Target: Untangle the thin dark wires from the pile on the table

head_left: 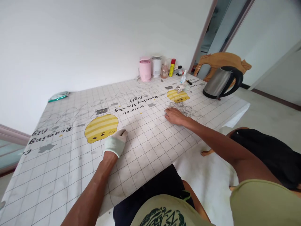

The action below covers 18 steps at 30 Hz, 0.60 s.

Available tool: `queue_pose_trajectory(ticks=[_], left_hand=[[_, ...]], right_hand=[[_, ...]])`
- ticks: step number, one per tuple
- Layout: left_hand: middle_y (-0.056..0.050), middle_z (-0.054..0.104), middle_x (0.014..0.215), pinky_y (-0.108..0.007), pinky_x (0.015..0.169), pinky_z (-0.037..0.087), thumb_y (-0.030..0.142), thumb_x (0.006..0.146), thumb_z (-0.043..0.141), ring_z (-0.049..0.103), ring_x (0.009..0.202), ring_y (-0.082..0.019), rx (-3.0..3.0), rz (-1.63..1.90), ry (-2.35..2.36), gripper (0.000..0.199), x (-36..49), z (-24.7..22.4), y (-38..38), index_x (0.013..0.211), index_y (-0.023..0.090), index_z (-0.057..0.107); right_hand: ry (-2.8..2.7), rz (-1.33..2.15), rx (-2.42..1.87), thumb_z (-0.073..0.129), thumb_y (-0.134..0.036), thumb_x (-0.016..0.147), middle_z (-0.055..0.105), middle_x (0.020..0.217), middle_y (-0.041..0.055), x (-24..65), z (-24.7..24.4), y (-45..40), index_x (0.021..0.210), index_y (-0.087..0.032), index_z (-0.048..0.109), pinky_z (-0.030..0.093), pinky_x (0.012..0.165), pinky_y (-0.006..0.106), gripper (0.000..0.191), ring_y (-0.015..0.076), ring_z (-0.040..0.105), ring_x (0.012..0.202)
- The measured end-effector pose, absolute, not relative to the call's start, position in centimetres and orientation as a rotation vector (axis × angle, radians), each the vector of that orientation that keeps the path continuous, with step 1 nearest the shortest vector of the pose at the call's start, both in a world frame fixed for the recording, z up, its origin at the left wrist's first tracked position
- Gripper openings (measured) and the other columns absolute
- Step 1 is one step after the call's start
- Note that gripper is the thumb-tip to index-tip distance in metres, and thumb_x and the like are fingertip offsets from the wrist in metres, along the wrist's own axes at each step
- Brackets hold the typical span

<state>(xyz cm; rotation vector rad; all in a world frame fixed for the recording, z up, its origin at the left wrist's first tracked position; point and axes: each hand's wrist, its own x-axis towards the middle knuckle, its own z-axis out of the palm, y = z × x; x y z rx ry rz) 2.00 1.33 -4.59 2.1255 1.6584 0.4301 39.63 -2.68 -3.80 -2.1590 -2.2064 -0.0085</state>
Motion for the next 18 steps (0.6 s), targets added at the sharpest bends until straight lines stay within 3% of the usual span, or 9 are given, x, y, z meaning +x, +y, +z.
queue_pose_trajectory(ticks=[3,7,12,18], left_hand=[[-0.006,0.078,0.126,-0.036,0.106,0.049,0.042,0.098,0.048,0.069,0.121,-0.029,2.144,0.422,1.648,0.041,2.0,-4.5,1.3,0.119,0.026,0.079],[-0.006,0.077,0.130,-0.038,0.108,0.049,0.043,0.099,0.048,0.068,0.123,-0.030,2.135,0.407,1.653,0.042,2.1,-4.5,1.3,0.121,0.026,0.078],[-0.005,0.077,0.129,-0.037,0.106,0.050,0.043,0.098,0.048,0.068,0.122,-0.029,2.123,0.405,1.646,0.041,2.0,-4.6,1.3,0.122,0.027,0.078],[-0.005,0.076,0.132,-0.037,0.106,0.050,0.043,0.099,0.046,0.068,0.123,-0.029,2.161,0.391,1.633,0.043,1.9,-4.7,1.3,0.125,0.026,0.076]], right_hand=[[-2.203,0.035,-2.066,0.050,-0.030,0.104,0.070,0.129,0.0169,40.1,-3.2,-3.6,0.127,-0.015,0.067,0.047,0.100,0.038,0.033,0.0299,0.064,0.119],[-2.192,0.078,-1.829,0.055,-0.020,0.098,0.076,0.110,0.0128,40.4,-3.2,-4.8,0.109,-0.018,0.074,0.048,0.094,0.036,0.022,0.0279,0.067,0.109],[-2.088,0.242,-1.695,0.059,-0.024,0.096,0.079,0.100,0.0050,40.5,-3.6,-5.4,0.100,-0.023,0.077,0.051,0.085,0.031,0.019,0.0214,0.071,0.092],[-1.918,-0.011,-1.887,0.056,-0.022,0.097,0.077,0.117,0.0132,42.6,-2.9,-4.3,0.115,-0.017,0.077,0.050,0.098,0.039,0.028,0.0288,0.069,0.110]])
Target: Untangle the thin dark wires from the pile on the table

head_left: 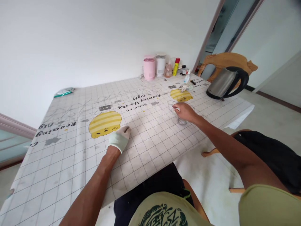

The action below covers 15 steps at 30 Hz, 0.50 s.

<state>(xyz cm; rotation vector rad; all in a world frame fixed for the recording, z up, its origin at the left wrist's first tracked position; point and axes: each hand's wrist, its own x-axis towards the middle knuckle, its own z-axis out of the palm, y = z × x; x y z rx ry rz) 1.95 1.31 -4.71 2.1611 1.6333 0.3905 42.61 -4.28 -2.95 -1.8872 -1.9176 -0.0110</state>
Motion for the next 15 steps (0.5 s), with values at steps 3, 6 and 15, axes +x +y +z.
queue_pose_trajectory(ticks=[3,6,15], left_hand=[[-0.005,0.075,0.133,-0.036,0.106,0.050,0.042,0.099,0.046,0.068,0.124,-0.029,2.169,0.371,1.640,0.043,2.0,-4.7,1.2,0.126,0.026,0.076],[-0.006,0.076,0.132,-0.034,0.106,0.050,0.040,0.099,0.046,0.068,0.123,-0.028,2.187,0.363,1.635,0.043,2.0,-4.7,1.2,0.126,0.026,0.076],[-0.007,0.077,0.129,-0.036,0.107,0.050,0.041,0.099,0.047,0.070,0.121,-0.029,2.220,0.394,1.607,0.043,1.8,-5.5,1.5,0.127,0.024,0.076]], right_hand=[[-2.133,0.003,-1.940,0.055,-0.020,0.097,0.075,0.120,0.0166,42.4,-3.7,-4.2,0.114,-0.015,0.076,0.049,0.101,0.041,0.027,0.0312,0.067,0.115],[-2.232,0.004,-1.900,0.051,-0.023,0.100,0.072,0.125,0.0177,40.8,-4.7,-4.8,0.111,-0.015,0.076,0.047,0.105,0.044,0.028,0.0319,0.064,0.119],[-2.317,0.075,-1.572,0.053,-0.018,0.099,0.071,0.125,0.0161,35.2,-5.2,-8.6,0.115,-0.018,0.074,0.049,0.105,0.050,0.026,0.0326,0.063,0.118]])
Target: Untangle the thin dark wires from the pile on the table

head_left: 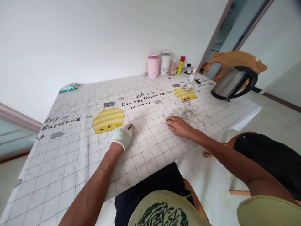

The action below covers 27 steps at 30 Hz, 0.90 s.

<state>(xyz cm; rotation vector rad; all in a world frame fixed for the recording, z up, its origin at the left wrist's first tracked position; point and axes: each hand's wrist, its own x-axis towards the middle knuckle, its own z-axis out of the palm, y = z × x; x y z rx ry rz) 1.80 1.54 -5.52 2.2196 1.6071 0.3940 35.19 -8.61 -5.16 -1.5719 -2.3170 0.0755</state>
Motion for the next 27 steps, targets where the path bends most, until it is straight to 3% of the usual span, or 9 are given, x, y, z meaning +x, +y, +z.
queue_pose_trajectory(ticks=[7,13,19,27], left_hand=[[-0.005,0.077,0.130,-0.033,0.107,0.050,0.040,0.099,0.047,0.069,0.123,-0.027,2.196,0.385,1.614,0.042,1.9,-5.4,1.4,0.126,0.026,0.076],[-0.005,0.078,0.127,-0.034,0.102,0.052,0.040,0.099,0.047,0.070,0.119,-0.028,2.200,0.393,1.610,0.042,1.9,-5.1,1.2,0.125,0.026,0.076],[-0.005,0.076,0.130,-0.034,0.106,0.050,0.040,0.098,0.047,0.068,0.122,-0.028,2.188,0.392,1.610,0.043,1.9,-5.4,1.4,0.127,0.026,0.076],[-0.005,0.077,0.127,-0.034,0.104,0.051,0.039,0.098,0.046,0.069,0.121,-0.028,2.217,0.391,1.608,0.041,1.9,-5.3,1.3,0.123,0.026,0.077]], right_hand=[[-2.226,0.193,-1.377,0.046,-0.018,0.102,0.072,0.112,0.0120,33.7,-5.6,-9.8,0.111,-0.023,0.073,0.055,0.098,0.046,0.029,0.0281,0.065,0.110],[-1.721,0.227,-1.497,0.055,-0.022,0.097,0.076,0.109,0.0061,35.2,-3.6,-10.1,0.103,-0.028,0.073,0.058,0.097,0.043,0.020,0.0256,0.071,0.106],[-1.266,0.252,-1.510,0.065,-0.034,0.092,0.078,0.106,0.0065,37.8,-2.1,-8.4,0.101,-0.024,0.072,0.059,0.098,0.044,0.015,0.0248,0.074,0.103],[-1.076,0.180,-1.336,0.077,-0.031,0.082,0.077,0.098,0.0062,41.2,-1.6,-5.4,0.093,-0.020,0.070,0.060,0.098,0.046,0.016,0.0238,0.075,0.099]])
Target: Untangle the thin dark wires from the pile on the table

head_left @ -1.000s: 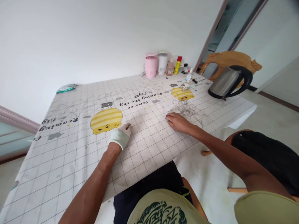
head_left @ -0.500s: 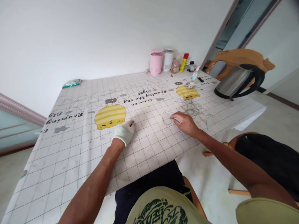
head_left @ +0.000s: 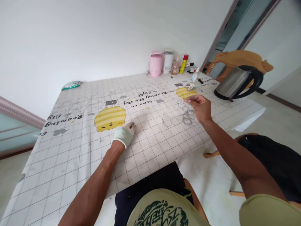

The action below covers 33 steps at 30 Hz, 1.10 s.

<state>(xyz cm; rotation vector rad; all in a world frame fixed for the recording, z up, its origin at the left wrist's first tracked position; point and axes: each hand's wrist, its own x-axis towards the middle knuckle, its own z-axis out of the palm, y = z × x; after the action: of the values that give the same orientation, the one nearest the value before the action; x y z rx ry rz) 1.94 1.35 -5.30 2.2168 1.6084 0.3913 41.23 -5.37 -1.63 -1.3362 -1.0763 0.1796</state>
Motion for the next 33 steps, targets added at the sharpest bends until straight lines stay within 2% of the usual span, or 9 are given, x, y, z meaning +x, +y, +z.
queue_pose_trajectory(ticks=[4,14,18,22,24,27,33], left_hand=[[-0.006,0.077,0.128,-0.035,0.103,0.052,0.039,0.098,0.046,0.069,0.120,-0.029,2.221,0.384,1.609,0.042,2.0,-5.2,1.3,0.124,0.025,0.076],[-0.006,0.077,0.128,-0.033,0.102,0.051,0.041,0.099,0.048,0.070,0.119,-0.027,2.209,0.401,1.609,0.043,1.9,-5.4,1.2,0.127,0.024,0.076],[-0.006,0.077,0.127,-0.035,0.101,0.051,0.040,0.099,0.047,0.070,0.119,-0.029,2.213,0.405,1.617,0.043,1.9,-5.5,1.2,0.127,0.024,0.076],[-0.006,0.077,0.127,-0.036,0.102,0.051,0.040,0.100,0.048,0.070,0.118,-0.029,2.206,0.397,1.613,0.043,2.0,-5.4,1.1,0.129,0.024,0.075],[-0.005,0.077,0.128,-0.036,0.102,0.051,0.040,0.100,0.048,0.070,0.117,-0.029,2.200,0.396,1.610,0.042,2.0,-5.3,1.1,0.129,0.025,0.075],[-0.006,0.078,0.127,-0.036,0.101,0.051,0.040,0.100,0.049,0.071,0.115,-0.029,2.197,0.395,1.610,0.042,1.9,-5.3,1.1,0.130,0.025,0.075],[-0.008,0.078,0.124,-0.038,0.100,0.050,0.041,0.100,0.048,0.071,0.113,-0.030,2.189,0.358,1.607,0.044,1.9,-5.2,1.0,0.130,0.024,0.075]], right_hand=[[-1.045,0.159,-1.366,0.074,-0.030,0.082,0.076,0.098,0.0061,42.3,-1.6,-4.7,0.093,-0.020,0.069,0.062,0.095,0.046,0.015,0.0241,0.075,0.099],[-1.013,0.047,-1.229,0.079,-0.035,0.086,0.076,0.097,0.0058,41.6,0.9,-4.0,0.090,-0.023,0.070,0.062,0.097,0.042,0.016,0.0236,0.076,0.101],[-1.026,0.176,-1.084,0.083,-0.027,0.081,0.075,0.089,0.0021,40.1,1.6,-3.5,0.086,-0.022,0.071,0.065,0.089,0.039,0.014,0.0195,0.076,0.088],[-1.198,0.155,-1.105,0.071,-0.019,0.087,0.073,0.090,0.0017,38.5,2.3,-2.8,0.085,-0.023,0.071,0.065,0.078,0.036,0.004,0.0185,0.074,0.084],[-1.378,0.056,-1.192,0.063,-0.014,0.089,0.072,0.094,0.0028,38.0,2.8,-2.5,0.084,-0.023,0.072,0.062,0.073,0.034,0.013,0.0180,0.071,0.082],[-1.655,-0.104,-1.285,0.053,-0.006,0.087,0.072,0.097,0.0037,37.7,3.6,-1.9,0.085,-0.023,0.072,0.057,0.078,0.036,0.025,0.0188,0.069,0.084],[-1.929,-0.191,-1.313,0.047,-0.002,0.085,0.075,0.098,0.0046,38.6,4.5,-0.2,0.085,-0.023,0.072,0.053,0.082,0.037,0.033,0.0211,0.069,0.091]])
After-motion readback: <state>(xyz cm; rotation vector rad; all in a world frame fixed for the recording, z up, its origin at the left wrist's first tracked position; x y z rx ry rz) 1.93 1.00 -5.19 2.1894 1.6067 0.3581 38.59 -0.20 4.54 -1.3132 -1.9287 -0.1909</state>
